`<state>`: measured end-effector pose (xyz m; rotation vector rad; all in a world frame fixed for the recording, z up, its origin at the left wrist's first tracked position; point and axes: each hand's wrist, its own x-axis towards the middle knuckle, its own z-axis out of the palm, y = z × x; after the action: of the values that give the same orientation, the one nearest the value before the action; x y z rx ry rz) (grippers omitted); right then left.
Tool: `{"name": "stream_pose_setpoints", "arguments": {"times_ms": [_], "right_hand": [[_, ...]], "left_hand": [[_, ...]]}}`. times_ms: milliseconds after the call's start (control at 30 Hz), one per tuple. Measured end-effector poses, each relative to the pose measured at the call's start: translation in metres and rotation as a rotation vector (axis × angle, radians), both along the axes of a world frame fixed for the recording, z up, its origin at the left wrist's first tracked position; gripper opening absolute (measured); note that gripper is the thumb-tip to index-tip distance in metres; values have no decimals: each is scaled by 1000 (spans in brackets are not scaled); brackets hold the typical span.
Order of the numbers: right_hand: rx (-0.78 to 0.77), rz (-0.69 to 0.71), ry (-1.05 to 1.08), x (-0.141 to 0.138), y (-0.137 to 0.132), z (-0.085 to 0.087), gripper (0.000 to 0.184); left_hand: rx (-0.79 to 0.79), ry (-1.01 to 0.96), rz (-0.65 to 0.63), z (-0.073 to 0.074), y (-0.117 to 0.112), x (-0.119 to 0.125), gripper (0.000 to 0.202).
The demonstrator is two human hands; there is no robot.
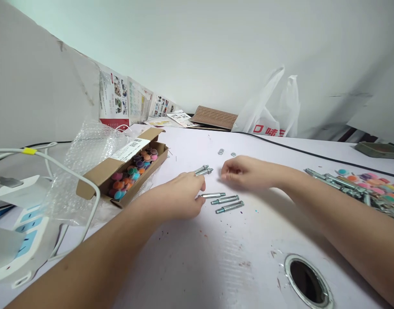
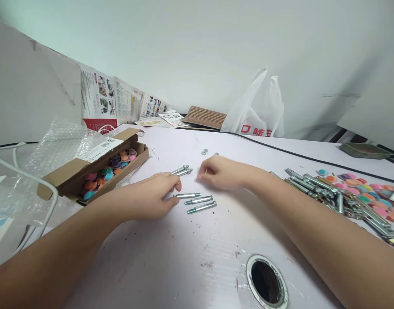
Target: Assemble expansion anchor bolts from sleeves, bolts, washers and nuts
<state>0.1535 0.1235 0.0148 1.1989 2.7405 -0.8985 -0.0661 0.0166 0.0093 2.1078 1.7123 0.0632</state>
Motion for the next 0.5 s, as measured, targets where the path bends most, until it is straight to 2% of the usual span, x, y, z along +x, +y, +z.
{"name": "stream_pose_setpoints", "arguments": {"times_ms": [100, 167, 267, 400, 500], "right_hand": [[366, -342, -100, 9, 23, -13, 28], [476, -450, -144, 12, 37, -24, 37], [531, -476, -165, 11, 51, -37, 50], [506, -452, -132, 8, 60, -41, 42], [460, -433, -58, 11, 63, -39, 37]], "left_hand": [[-30, -50, 26, -6, 6, -3, 20], [-48, -86, 55, -10, 11, -6, 20], [-46, -222, 82, -14, 18, -10, 22], [-131, -530, 106, -14, 23, -7, 27], [-249, -821, 211, -17, 22, 2, 29]]}}
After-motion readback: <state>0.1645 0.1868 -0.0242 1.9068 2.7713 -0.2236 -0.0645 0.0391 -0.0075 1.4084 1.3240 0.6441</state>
